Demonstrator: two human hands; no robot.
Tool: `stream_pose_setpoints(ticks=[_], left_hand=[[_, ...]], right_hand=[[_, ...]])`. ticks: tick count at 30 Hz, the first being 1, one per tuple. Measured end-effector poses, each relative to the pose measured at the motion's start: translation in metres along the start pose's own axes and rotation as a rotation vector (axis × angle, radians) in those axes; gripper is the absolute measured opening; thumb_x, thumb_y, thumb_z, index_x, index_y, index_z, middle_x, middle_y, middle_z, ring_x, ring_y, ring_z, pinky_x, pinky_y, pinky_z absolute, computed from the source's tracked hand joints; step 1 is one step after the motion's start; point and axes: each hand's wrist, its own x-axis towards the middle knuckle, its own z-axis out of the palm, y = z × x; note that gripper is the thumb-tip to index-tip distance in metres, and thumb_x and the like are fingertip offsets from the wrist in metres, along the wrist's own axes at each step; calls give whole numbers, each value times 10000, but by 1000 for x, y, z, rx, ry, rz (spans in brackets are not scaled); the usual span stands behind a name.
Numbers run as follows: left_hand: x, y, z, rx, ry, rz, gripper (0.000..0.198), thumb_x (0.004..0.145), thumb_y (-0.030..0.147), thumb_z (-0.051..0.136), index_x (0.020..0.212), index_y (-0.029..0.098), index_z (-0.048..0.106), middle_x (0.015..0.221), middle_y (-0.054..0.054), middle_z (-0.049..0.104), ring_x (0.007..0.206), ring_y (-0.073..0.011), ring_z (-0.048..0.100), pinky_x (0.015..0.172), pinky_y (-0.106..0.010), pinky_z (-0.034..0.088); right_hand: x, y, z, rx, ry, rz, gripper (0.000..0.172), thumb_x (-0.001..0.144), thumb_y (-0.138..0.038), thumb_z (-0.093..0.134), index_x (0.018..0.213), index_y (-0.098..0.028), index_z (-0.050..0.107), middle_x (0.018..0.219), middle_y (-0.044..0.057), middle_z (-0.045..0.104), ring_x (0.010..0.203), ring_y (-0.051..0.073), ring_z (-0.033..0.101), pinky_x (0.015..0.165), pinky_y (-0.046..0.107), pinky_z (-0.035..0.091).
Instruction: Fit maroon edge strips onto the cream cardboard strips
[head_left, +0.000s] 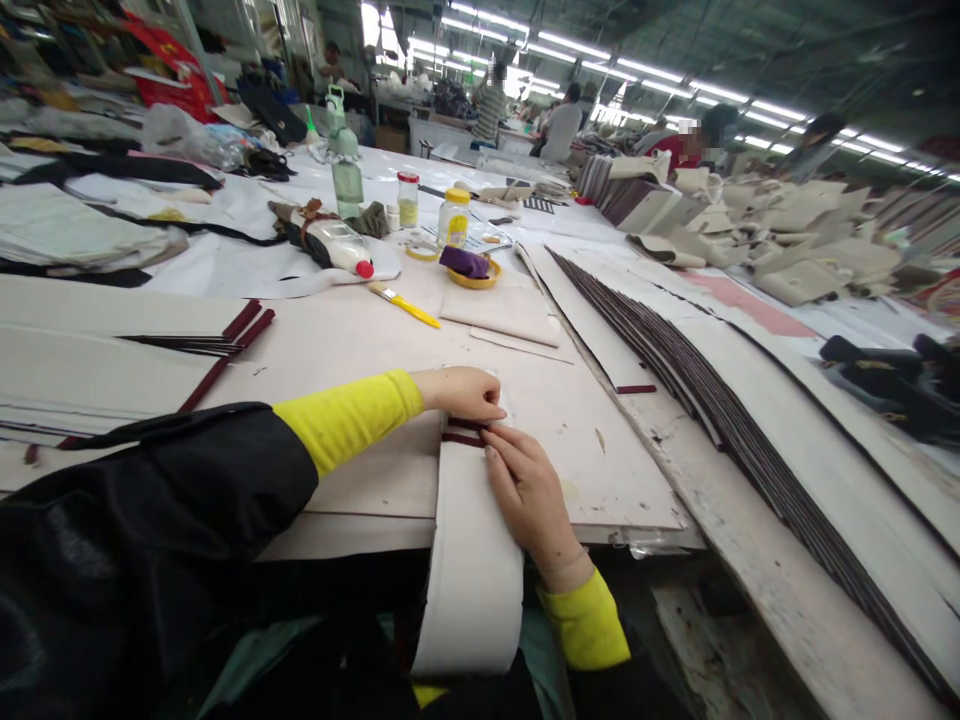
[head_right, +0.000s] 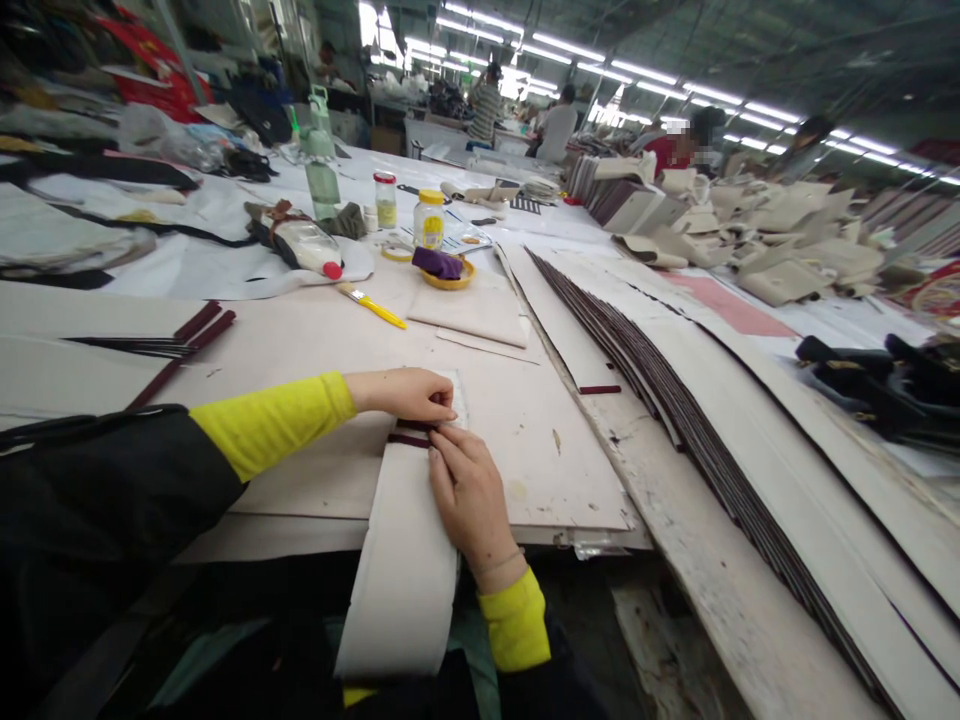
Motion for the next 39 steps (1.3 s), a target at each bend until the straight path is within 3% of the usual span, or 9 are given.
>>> stream_pose_setpoints(ticks=[6,12,18,23,27,34,36,39], left_hand=[[3,3,3,-36,-25,33,293,692,219,528,973,168,594,918,-13,645,785,-130,560,641,-180,392],[1,1,8,-46,-34,51,295,668,182,525,952,165,602,893,-16,648,768,-148,570,619,-197,407],[-7,2,16,6,125,131,317,696,119,496,994,145,602,996,-57,609,915,-172,547,781,-232,406],[-16,3,25,129,236,237,222,761,108,450,896,139,623,901,-67,581,871,-176,540,767,-256,395],[-22,6,27,192,263,284,162,792,122,446,811,135,606,853,-64,563,813,-170,531,722,-258,389],[-28,16,30,336,230,320,171,823,112,424,869,126,588,907,-93,551,812,-189,491,734,-298,382],[-29,14,32,342,234,315,189,827,116,419,909,128,588,922,-95,547,819,-194,487,731,-305,382],[-29,7,35,301,271,313,233,834,164,435,1022,154,572,951,-87,540,833,-196,490,737,-314,382]], right_hand=[[-2,-2,-1,34,50,-8,251,839,-207,439,1034,-213,597,1046,72,599,1009,188,519,896,382,431],[-4,-2,-1,62,87,25,191,834,-225,452,917,-219,624,951,64,606,926,183,545,839,366,458],[-2,-4,-3,29,70,32,171,831,-225,458,902,-213,613,929,59,611,905,181,539,821,357,457],[-1,-4,-4,22,57,25,169,832,-202,456,905,-197,609,933,59,611,910,171,532,828,338,447],[-1,-4,-4,12,61,10,171,832,-194,449,902,-198,605,936,60,611,908,174,532,827,345,447],[-2,-4,-2,-39,97,42,137,815,-173,438,868,-199,561,879,61,595,869,187,525,798,368,450],[-1,-1,-1,-78,156,90,131,802,-185,446,904,-187,528,865,70,574,866,202,519,789,395,451],[4,6,1,-102,204,99,320,799,-209,443,1115,-158,428,1027,125,536,989,228,495,853,448,428]])
